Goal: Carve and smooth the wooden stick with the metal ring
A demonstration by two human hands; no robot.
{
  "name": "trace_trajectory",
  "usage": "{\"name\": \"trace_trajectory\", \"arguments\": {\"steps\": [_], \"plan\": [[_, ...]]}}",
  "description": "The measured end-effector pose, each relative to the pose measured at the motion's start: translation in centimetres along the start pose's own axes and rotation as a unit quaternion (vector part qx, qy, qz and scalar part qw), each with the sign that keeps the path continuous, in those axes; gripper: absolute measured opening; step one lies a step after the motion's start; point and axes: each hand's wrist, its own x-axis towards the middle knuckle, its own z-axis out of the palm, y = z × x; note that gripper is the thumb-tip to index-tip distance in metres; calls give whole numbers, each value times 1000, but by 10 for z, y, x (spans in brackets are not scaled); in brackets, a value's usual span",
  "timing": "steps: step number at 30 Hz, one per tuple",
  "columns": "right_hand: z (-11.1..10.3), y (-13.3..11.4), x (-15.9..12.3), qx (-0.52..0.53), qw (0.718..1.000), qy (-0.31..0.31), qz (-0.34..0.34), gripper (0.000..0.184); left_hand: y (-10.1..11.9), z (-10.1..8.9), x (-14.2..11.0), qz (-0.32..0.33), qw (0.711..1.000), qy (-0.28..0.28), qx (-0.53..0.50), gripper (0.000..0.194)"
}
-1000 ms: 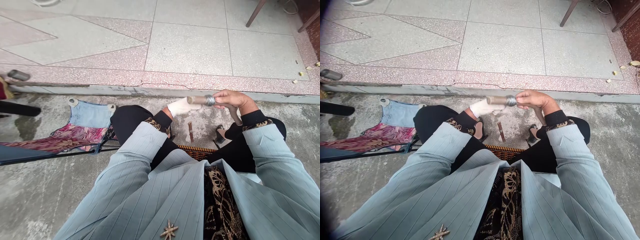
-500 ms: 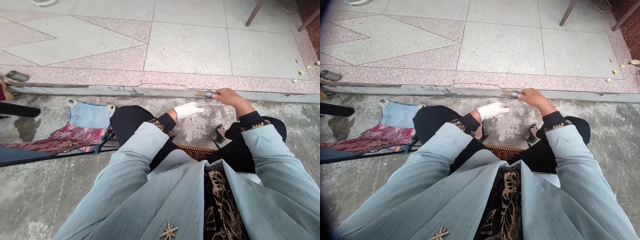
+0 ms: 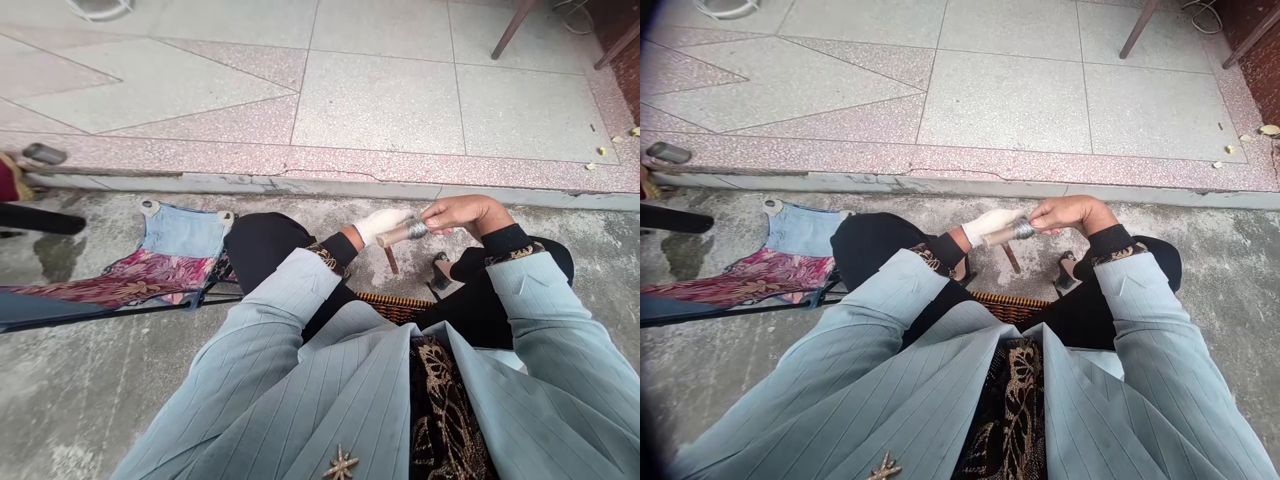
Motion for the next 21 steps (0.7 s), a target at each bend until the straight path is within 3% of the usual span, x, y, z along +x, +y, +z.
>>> {"name": "trace_trajectory", "arguments": {"steps": [3, 6, 9, 11, 14, 17, 21], "plan": [[1, 3, 5, -77, 992, -27, 91, 49, 2, 0, -7, 47, 994, -26, 93, 36], [5, -1, 13, -220, 948, 27, 227, 38, 5, 2, -11, 13, 988, -18, 153, 40], [8, -7, 21, -358, 860, 134, 338, 34, 7, 0, -10, -25, 988, -11, 154, 40], [7, -8, 24, -392, 805, 225, 385, 39, 7, -4, -7, -47, 993, -3, 108, 38], [1, -3, 23, -384, 761, 359, 382, 47, 6, -9, -6, -67, 996, 7, -53, 35], [-5, 4, 21, -348, 764, 433, 329, 46, 7, -9, -7, -71, 975, -12, -211, 37], [-7, 9, 20, -293, 813, 452, 220, 37, 8, -5, -9, -42, 975, -21, -215, 38]]}}
